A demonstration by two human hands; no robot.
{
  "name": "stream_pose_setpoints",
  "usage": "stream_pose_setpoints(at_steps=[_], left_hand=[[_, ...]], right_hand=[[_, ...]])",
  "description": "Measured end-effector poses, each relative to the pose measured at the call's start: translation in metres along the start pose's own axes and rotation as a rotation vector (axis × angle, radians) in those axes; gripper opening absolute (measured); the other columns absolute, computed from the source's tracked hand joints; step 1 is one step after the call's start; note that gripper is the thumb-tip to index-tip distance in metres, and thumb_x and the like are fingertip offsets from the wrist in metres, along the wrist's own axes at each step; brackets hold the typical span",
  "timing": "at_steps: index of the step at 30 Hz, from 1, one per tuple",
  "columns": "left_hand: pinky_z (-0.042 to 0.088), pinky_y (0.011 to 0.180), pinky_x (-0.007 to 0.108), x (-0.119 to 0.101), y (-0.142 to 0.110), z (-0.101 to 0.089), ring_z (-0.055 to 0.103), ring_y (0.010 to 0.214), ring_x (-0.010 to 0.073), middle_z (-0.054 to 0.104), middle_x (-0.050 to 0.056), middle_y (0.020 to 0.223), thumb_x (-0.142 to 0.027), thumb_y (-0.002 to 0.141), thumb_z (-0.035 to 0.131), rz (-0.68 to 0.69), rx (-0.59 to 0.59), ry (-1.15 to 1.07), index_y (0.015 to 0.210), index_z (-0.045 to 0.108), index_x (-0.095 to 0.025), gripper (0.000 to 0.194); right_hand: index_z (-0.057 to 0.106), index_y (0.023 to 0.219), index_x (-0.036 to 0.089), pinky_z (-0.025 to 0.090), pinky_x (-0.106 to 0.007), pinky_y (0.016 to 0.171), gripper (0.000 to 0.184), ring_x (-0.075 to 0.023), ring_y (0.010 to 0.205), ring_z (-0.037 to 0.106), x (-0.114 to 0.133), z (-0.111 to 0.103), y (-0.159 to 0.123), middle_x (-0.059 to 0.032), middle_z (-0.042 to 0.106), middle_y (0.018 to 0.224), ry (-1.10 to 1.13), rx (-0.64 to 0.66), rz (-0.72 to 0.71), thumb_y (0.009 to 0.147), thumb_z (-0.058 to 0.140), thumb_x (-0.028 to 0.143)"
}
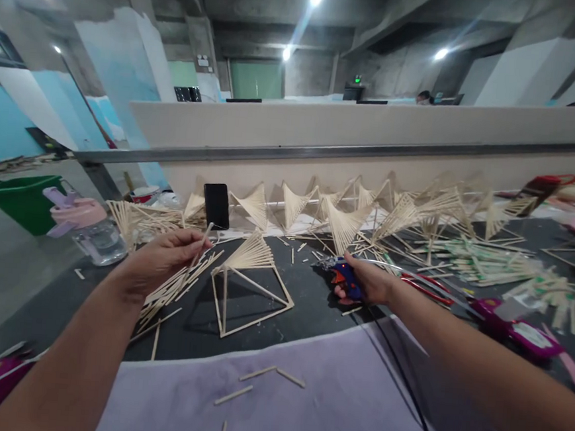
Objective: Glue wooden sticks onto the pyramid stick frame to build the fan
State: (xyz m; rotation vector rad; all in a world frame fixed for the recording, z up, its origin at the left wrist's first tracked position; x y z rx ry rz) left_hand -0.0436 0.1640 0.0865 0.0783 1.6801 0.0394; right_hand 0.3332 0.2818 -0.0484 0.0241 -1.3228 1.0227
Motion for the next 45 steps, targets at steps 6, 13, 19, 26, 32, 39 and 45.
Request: stream_pose_setpoints(at_steps=[6,13,19,26,32,39,45], left_hand=[[0.039,0.051,0.016,0.012,0.018,-0.004,0.048,0.059,0.0082,0.058,0.002,0.072,-0.033,0.069,0.069,-0.036,-0.002,0.183,0.085,0.065,-0.015,0.025],[0.041,0.057,0.019,0.012,0.034,0.011,0.051,0.064,0.0113,0.06,0.002,0.075,-0.035,0.068,0.067,-0.038,0.111,0.282,0.085,0.064,-0.016,0.025],[0.037,0.055,0.019,0.007,0.047,0.029,0.047,0.061,0.0106,0.056,-0.001,0.067,-0.031,0.068,0.066,0.019,0.236,0.43,0.072,0.062,-0.017,0.016],[0.037,0.054,0.02,0.005,0.058,0.042,0.049,0.06,0.0117,0.057,-0.001,0.062,-0.026,0.069,0.063,0.021,0.378,0.684,0.068,0.062,-0.017,0.009],[0.036,0.055,0.02,0.01,0.059,0.042,0.051,0.059,0.0119,0.059,-0.002,0.062,-0.023,0.068,0.061,0.071,0.371,0.796,0.067,0.064,-0.019,0.006],[0.039,0.058,0.021,0.013,0.061,0.048,0.053,0.062,0.0127,0.06,-0.002,0.063,-0.024,0.068,0.059,0.057,0.392,0.782,0.069,0.064,-0.018,0.008],[0.042,0.065,0.023,0.01,0.059,0.047,0.057,0.071,0.0145,0.064,0.0,0.073,-0.027,0.071,0.057,0.045,0.419,0.774,0.076,0.063,-0.016,0.014]], right_hand=[[0.055,0.094,0.016,0.049,-0.033,0.072,0.04,-0.0172,0.075,0.063,0.002,0.005,-0.012,-0.0084,0.065,0.082,-0.021,-0.035,0.008,0.085,0.042,0.052],[0.06,0.067,0.013,0.044,-0.025,0.042,0.035,-0.0146,0.044,0.057,0.021,-0.006,-0.031,-0.0086,0.064,0.059,-0.716,-0.474,0.046,0.074,0.06,0.048],[0.063,0.066,0.017,0.04,-0.02,0.043,0.02,-0.0102,0.045,0.053,0.044,0.059,-0.025,-0.0014,0.062,0.055,-0.769,-0.473,-0.49,0.073,0.06,0.035],[0.069,0.071,0.019,0.034,-0.02,0.051,0.012,-0.0094,0.055,0.052,0.074,0.13,-0.001,0.0025,0.061,0.059,-1.039,-0.481,-0.868,0.072,0.058,0.022],[0.071,0.072,0.02,0.034,-0.022,0.059,0.013,-0.0111,0.064,0.053,0.088,0.165,0.007,0.0002,0.064,0.068,-1.292,-0.381,-0.955,0.073,0.058,0.02],[0.07,0.075,0.022,0.034,-0.026,0.067,0.015,-0.0162,0.075,0.057,0.095,0.201,0.019,-0.0022,0.065,0.076,-1.642,-0.346,-0.816,0.073,0.056,0.018],[0.07,0.079,0.021,0.034,-0.03,0.065,0.018,-0.019,0.076,0.058,0.09,0.205,0.025,-0.0054,0.067,0.081,-1.774,-0.367,-0.738,0.075,0.053,0.022]])
Point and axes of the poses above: each hand's wrist, its own y-axis towards the middle knuckle, its own z-axis out of the palm, x = y × z, the point moved 3 cm from there along y, towards the middle knuckle
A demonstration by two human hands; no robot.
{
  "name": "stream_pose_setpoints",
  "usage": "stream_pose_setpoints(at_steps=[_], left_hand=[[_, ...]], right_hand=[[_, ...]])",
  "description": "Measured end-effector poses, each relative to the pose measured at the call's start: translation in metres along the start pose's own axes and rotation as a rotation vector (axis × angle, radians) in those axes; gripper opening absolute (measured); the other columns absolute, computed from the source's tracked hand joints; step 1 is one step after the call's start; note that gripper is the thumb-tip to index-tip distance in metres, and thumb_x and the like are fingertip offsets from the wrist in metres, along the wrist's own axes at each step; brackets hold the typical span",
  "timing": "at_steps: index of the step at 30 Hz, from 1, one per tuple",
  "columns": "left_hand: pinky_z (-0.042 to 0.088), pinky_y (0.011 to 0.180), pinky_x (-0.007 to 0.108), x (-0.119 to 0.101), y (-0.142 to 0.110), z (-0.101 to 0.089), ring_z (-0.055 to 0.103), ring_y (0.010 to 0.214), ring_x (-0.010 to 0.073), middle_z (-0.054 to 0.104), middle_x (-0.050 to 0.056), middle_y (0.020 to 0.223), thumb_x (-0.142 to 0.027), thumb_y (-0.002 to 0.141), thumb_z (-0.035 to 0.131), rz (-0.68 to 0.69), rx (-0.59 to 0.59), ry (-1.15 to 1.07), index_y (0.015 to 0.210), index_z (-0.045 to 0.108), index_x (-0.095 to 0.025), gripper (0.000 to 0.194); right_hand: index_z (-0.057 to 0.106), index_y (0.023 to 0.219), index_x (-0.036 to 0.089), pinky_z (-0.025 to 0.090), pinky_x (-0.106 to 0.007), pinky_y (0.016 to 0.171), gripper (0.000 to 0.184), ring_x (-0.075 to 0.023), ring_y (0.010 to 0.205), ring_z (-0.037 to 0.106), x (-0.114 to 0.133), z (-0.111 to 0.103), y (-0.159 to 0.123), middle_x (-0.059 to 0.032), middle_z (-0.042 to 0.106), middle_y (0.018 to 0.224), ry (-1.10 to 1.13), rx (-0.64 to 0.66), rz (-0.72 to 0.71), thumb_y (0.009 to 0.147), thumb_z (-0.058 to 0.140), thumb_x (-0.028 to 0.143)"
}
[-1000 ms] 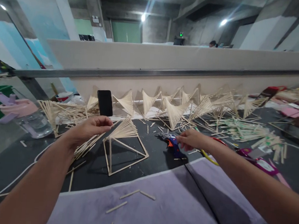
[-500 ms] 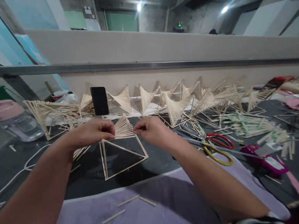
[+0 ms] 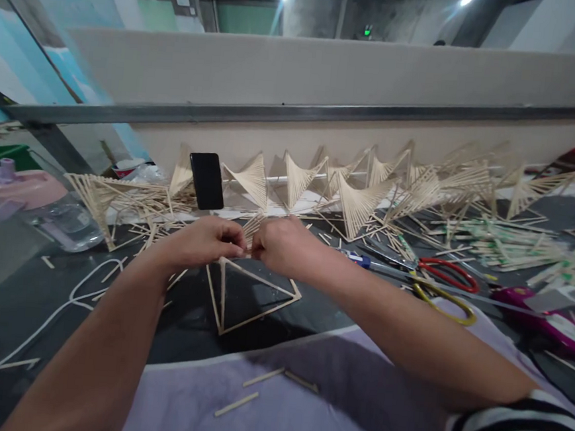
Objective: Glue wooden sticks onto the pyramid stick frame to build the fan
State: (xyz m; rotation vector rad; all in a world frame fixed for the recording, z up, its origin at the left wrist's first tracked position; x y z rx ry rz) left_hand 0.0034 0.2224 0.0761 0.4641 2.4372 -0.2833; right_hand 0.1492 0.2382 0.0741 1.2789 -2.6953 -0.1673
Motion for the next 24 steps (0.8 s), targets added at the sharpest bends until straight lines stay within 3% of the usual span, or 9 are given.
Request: stream_pose_setpoints(at_steps=[6,9,15,24], left_hand=[[0.04,0.063,0.024,0.011,-0.026,-0.039,0.054,0.072,0.0148,0.062,0.002,0.075,-0.033,0.073,0.056,0.024,-0.217,0.141,0.079,0.063,-0.016,0.019],[0.039,0.063,0.024,0.022,-0.033,-0.046,0.054,0.071,0.0147,0.062,0.002,0.074,-0.031,0.073,0.056,-0.014,-0.166,0.173,0.078,0.063,-0.016,0.018],[0.037,0.06,0.024,0.037,-0.031,-0.042,0.054,0.068,0.0134,0.062,0.001,0.073,-0.028,0.07,0.053,-0.031,-0.036,0.206,0.079,0.064,-0.016,0.018],[0.035,0.058,0.024,0.029,-0.027,-0.03,0.052,0.065,0.0133,0.061,0.001,0.069,-0.028,0.07,0.053,-0.042,0.07,0.269,0.073,0.063,-0.014,0.017]], right_hand=[[0.07,0.076,0.021,0.03,-0.029,0.065,0.017,-0.0173,0.078,0.056,-0.012,0.01,-0.016,-0.0046,0.067,0.081,-0.008,-0.006,0.056,0.077,0.054,0.023],[0.07,0.074,0.021,0.027,-0.029,0.064,0.016,-0.0163,0.079,0.056,-0.01,0.014,-0.021,-0.0031,0.066,0.081,-0.017,-0.049,0.064,0.077,0.054,0.023],[0.068,0.07,0.021,0.024,-0.029,0.066,0.016,-0.0157,0.079,0.056,-0.009,0.019,-0.022,-0.0025,0.065,0.077,-0.061,-0.074,0.078,0.078,0.055,0.024],[0.068,0.072,0.02,0.025,-0.029,0.067,0.019,-0.0163,0.08,0.056,-0.01,0.02,-0.022,-0.0038,0.064,0.078,-0.125,-0.025,0.08,0.08,0.052,0.023]])
Point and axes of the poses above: each hand's wrist, its own y-axis towards the middle knuckle, its own z-axis out of the palm, x = y × z, the point moved 3 cm from there along y, towards the middle knuckle
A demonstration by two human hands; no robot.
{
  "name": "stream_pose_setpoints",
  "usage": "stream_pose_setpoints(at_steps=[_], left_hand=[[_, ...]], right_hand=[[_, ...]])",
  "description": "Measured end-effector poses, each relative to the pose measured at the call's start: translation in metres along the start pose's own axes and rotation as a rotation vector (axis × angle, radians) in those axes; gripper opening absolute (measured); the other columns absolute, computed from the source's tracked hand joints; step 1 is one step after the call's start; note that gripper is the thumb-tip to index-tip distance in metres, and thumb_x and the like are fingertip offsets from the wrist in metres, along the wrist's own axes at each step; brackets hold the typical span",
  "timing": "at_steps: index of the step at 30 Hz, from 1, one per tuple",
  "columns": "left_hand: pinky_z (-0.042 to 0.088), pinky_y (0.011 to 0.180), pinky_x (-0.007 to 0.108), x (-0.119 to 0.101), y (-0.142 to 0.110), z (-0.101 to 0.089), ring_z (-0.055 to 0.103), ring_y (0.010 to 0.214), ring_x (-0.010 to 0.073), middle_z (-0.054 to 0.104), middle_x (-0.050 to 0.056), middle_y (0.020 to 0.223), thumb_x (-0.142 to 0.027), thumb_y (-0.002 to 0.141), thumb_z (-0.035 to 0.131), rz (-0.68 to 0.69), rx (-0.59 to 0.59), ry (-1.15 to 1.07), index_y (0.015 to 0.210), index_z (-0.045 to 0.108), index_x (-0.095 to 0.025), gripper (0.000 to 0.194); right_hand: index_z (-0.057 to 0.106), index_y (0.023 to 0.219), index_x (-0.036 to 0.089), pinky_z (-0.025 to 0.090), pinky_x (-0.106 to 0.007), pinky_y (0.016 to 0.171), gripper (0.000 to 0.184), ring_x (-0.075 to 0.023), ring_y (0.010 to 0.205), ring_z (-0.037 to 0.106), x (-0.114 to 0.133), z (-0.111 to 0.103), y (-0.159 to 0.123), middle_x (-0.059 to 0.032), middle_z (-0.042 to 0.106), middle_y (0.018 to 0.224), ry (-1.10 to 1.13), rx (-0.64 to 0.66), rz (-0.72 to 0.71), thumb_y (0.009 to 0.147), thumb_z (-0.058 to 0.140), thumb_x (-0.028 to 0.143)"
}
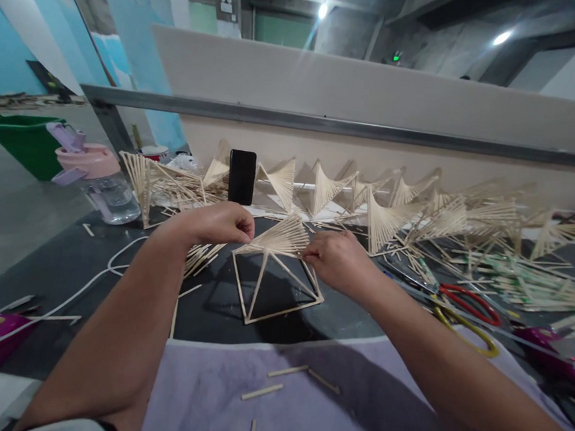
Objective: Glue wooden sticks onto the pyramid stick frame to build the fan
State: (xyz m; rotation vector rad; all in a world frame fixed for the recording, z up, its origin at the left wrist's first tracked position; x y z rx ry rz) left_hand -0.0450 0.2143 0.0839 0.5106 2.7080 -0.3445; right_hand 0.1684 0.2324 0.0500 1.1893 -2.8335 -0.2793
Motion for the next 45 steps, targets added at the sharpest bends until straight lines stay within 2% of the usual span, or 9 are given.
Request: stream_pose_setpoints(at_steps=[15,25,32,38,45], left_hand=[[0.036,0.058,0.022,0.006,0.003,0.004,0.053,0.065,0.0125,0.062,0.001,0.072,-0.027,0.071,0.052,0.059,-0.008,0.023,0.076,0.065,-0.014,0.019],[0.035,0.056,0.022,-0.002,0.009,0.011,0.053,0.064,0.0133,0.063,0.001,0.069,-0.024,0.067,0.054,0.008,0.01,0.056,0.075,0.067,-0.014,0.018],[0.032,0.054,0.022,0.001,0.013,0.013,0.05,0.061,0.0127,0.058,-0.001,0.064,-0.032,0.069,0.053,0.054,0.032,-0.031,0.073,0.064,-0.015,0.021],[0.033,0.054,0.022,0.003,0.029,0.022,0.05,0.06,0.0129,0.06,-0.001,0.063,-0.035,0.066,0.055,0.026,-0.019,-0.132,0.071,0.064,-0.015,0.022],[0.034,0.052,0.022,-0.001,0.036,0.028,0.05,0.058,0.0129,0.06,-0.001,0.06,-0.034,0.062,0.061,-0.027,-0.005,-0.172,0.07,0.066,-0.016,0.02]], right_hand=[[0.069,0.079,0.022,0.026,-0.028,0.069,0.02,-0.0162,0.082,0.055,-0.002,-0.002,0.003,-0.0028,0.065,0.083,-0.051,0.04,-0.002,0.082,0.049,0.023],[0.07,0.08,0.023,0.024,-0.03,0.069,0.022,-0.0177,0.08,0.055,0.0,0.0,0.0,-0.0049,0.065,0.082,-0.037,0.042,-0.008,0.083,0.047,0.023],[0.067,0.078,0.023,0.021,-0.032,0.066,0.019,-0.0184,0.079,0.054,0.0,0.0,-0.002,-0.0042,0.064,0.08,-0.055,-0.01,-0.023,0.082,0.049,0.023],[0.066,0.075,0.021,0.021,-0.033,0.069,0.02,-0.0183,0.077,0.053,0.0,0.003,-0.001,-0.0047,0.063,0.079,-0.078,-0.011,-0.02,0.081,0.047,0.021],[0.066,0.074,0.02,0.021,-0.035,0.07,0.018,-0.0195,0.078,0.053,-0.002,0.004,0.0,-0.0048,0.063,0.079,-0.065,-0.016,-0.046,0.079,0.049,0.02]])
Point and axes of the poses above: each hand's wrist, its own y-axis towards the middle knuckle, its own z-axis out of the palm, x = y × z, the point moved 3 cm from there along y, towards the middle knuckle
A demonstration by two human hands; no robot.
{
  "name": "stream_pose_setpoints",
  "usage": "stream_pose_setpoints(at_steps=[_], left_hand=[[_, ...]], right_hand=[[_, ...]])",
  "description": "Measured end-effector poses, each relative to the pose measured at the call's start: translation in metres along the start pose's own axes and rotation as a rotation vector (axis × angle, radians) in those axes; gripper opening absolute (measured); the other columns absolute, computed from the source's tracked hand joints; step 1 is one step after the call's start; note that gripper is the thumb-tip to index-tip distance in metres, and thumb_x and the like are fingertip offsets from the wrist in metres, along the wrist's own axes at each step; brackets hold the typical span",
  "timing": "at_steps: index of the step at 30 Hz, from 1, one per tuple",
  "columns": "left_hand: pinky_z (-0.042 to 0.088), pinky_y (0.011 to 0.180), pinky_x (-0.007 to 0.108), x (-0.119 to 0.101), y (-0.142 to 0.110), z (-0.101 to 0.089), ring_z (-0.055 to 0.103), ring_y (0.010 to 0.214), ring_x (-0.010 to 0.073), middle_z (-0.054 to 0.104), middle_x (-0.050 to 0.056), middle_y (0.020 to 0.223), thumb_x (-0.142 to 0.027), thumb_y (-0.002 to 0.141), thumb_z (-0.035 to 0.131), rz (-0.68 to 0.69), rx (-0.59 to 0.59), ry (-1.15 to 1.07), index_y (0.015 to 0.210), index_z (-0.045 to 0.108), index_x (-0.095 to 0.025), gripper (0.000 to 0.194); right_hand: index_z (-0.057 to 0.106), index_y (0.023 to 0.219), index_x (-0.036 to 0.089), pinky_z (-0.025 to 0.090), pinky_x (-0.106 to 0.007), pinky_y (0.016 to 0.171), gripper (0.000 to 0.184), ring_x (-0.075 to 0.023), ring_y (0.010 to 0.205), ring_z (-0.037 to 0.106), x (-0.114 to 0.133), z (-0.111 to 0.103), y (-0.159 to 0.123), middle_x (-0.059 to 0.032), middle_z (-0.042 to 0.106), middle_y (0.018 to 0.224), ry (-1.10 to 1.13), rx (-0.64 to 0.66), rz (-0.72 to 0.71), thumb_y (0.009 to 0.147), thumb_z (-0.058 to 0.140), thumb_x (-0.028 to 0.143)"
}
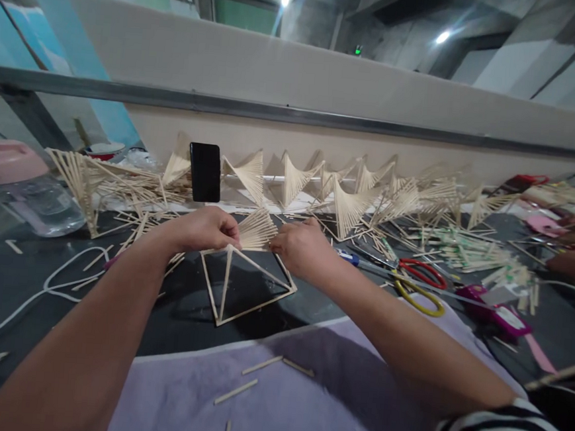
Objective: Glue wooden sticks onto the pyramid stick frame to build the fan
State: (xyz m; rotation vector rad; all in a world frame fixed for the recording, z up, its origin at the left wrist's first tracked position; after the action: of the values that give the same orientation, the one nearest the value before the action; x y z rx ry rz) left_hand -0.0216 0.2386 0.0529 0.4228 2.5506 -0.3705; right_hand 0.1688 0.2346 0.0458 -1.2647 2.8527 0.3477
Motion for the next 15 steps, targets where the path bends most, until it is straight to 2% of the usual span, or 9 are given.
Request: stream_pose_setpoints(at_steps=[10,12,15], left_hand=[[0.032,0.052,0.021,0.0,0.001,0.002,0.05,0.057,0.0125,0.059,-0.001,0.059,-0.034,0.064,0.06,0.013,0.03,0.015,0.068,0.065,-0.017,0.018],[0.032,0.051,0.021,0.001,0.002,0.002,0.049,0.057,0.0124,0.059,-0.001,0.059,-0.034,0.064,0.06,0.014,0.029,0.014,0.068,0.065,-0.017,0.018],[0.033,0.052,0.021,0.001,0.002,0.001,0.05,0.058,0.0129,0.06,0.0,0.06,-0.034,0.063,0.06,0.014,0.025,0.022,0.069,0.065,-0.016,0.019]], right_hand=[[0.066,0.075,0.019,0.023,-0.035,0.075,0.017,-0.0182,0.082,0.053,-0.006,-0.001,-0.003,-0.0039,0.064,0.079,0.094,-0.027,-0.007,0.08,0.049,0.02],[0.066,0.083,0.021,0.025,-0.034,0.077,0.018,-0.0178,0.085,0.054,-0.014,-0.002,-0.006,-0.0037,0.065,0.085,0.195,-0.106,0.042,0.081,0.048,0.021],[0.064,0.096,0.02,0.032,-0.03,0.074,0.022,-0.0149,0.082,0.054,-0.029,0.007,-0.015,-0.0039,0.064,0.092,0.449,-0.239,0.227,0.08,0.048,0.02]])
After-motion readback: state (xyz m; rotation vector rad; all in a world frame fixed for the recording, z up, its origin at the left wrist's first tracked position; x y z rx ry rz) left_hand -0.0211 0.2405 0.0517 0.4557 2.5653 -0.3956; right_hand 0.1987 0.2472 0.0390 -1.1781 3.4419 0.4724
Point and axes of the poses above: each hand's wrist, its own y-axis towards the middle knuckle, its own z-axis out of the palm, x = y × z, the point moved 3 cm from there along y, towards the middle knuckle
